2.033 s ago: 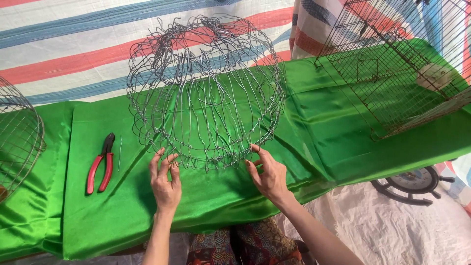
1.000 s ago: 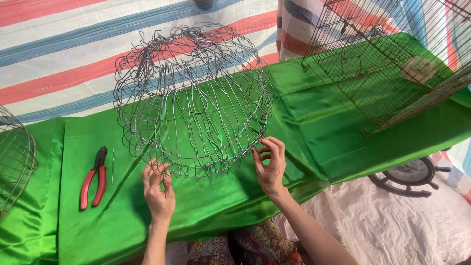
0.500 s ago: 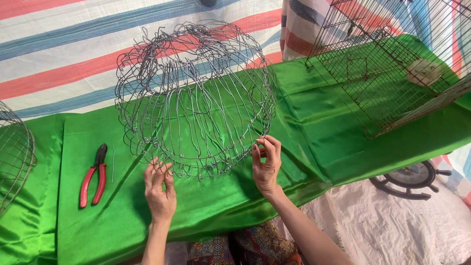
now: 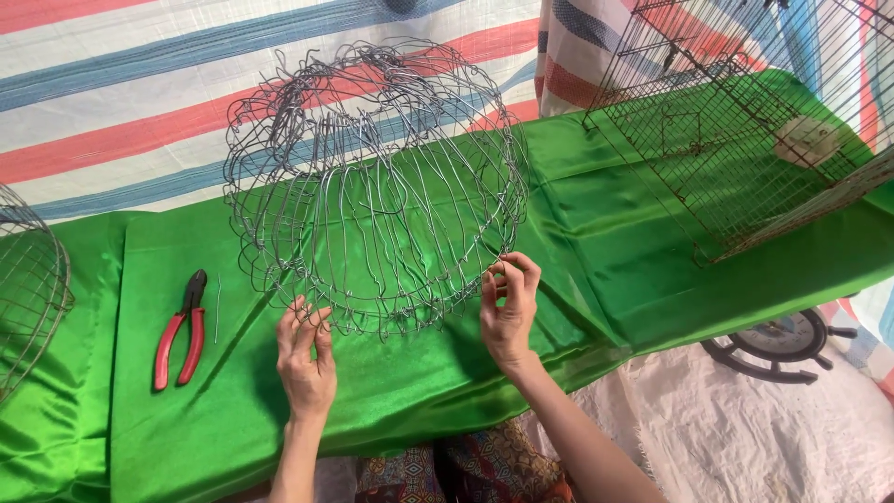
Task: The person assembles a spherical wire frame on a table, pressing and twisting wire ends together by hand around the rim and body of the frame, occasionally rotating the frame to reach new sections. Pliers lie on the table but the hands work the wires directly.
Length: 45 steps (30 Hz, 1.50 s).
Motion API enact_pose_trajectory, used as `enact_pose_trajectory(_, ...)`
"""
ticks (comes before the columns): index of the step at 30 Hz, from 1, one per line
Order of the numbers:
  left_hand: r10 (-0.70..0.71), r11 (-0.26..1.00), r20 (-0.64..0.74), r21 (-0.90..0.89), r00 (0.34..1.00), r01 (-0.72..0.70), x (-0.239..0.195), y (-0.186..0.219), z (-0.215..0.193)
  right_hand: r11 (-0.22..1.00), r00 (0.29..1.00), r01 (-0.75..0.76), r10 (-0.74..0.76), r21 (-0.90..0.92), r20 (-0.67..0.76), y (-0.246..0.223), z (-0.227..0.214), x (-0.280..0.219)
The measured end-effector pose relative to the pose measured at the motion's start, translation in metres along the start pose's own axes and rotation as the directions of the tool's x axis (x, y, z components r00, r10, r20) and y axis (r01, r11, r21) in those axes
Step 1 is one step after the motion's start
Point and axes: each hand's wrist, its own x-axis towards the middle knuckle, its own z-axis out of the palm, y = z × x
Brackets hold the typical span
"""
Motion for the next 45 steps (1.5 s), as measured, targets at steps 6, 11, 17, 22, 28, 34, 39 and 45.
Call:
enact_pose_trajectory(6, -0.031, 0.999, -0.002, -0.03, 1.0, 0.031, -0.002, 0.0, 0.0, 0.935, 0.896, -0.274, 0.162, 0.227, 0.414, -0.007, -0.045, 0.034)
enact_pose_trajectory(11, -0.04, 0.998, 0.017, -0.042, 0.999, 0.041, 0.0, -0.004, 0.0, 0.631, 0.589, -0.664, 0.112, 0.401, 0.8, 0.013, -0.059, 0.061)
enact_pose_trajectory(17, -0.066, 0.998, 0.024, -0.018, 0.997, 0.067, -0.001, -0.005, 0.001, 0.674, 0.381, -0.657, -0.091, 0.339, 0.92, 0.022, -0.067, 0.087)
enact_pose_trajectory(22, -0.09, 0.994, 0.025, -0.055, 0.996, 0.091, -0.001, -0.007, 0.001, 0.752, 0.328, -0.612, -0.04, 0.244, 0.944, 0.004, -0.067, 0.101)
enact_pose_trajectory(28, -0.075, 0.997, 0.023, -0.034, 0.997, 0.076, -0.004, -0.019, 0.008, 0.797, 0.289, -0.572, -0.028, 0.196, 0.957, -0.001, -0.07, 0.102)
enact_pose_trajectory(34, -0.059, 0.998, -0.005, 0.008, 0.998, 0.059, -0.004, -0.016, 0.004, 0.776, 0.283, -0.597, -0.035, 0.205, 0.958, 0.005, -0.073, 0.111)
enact_pose_trajectory(39, -0.057, 0.998, -0.035, 0.012, 0.998, 0.057, -0.006, -0.022, 0.008, 0.799, 0.278, -0.564, -0.056, 0.21, 0.959, -0.001, -0.068, 0.115)
enact_pose_trajectory(45, -0.079, 0.995, -0.019, -0.061, 0.997, 0.078, -0.004, -0.017, 0.004, 0.838, 0.265, -0.518, -0.031, 0.169, 0.964, -0.008, -0.064, 0.12)
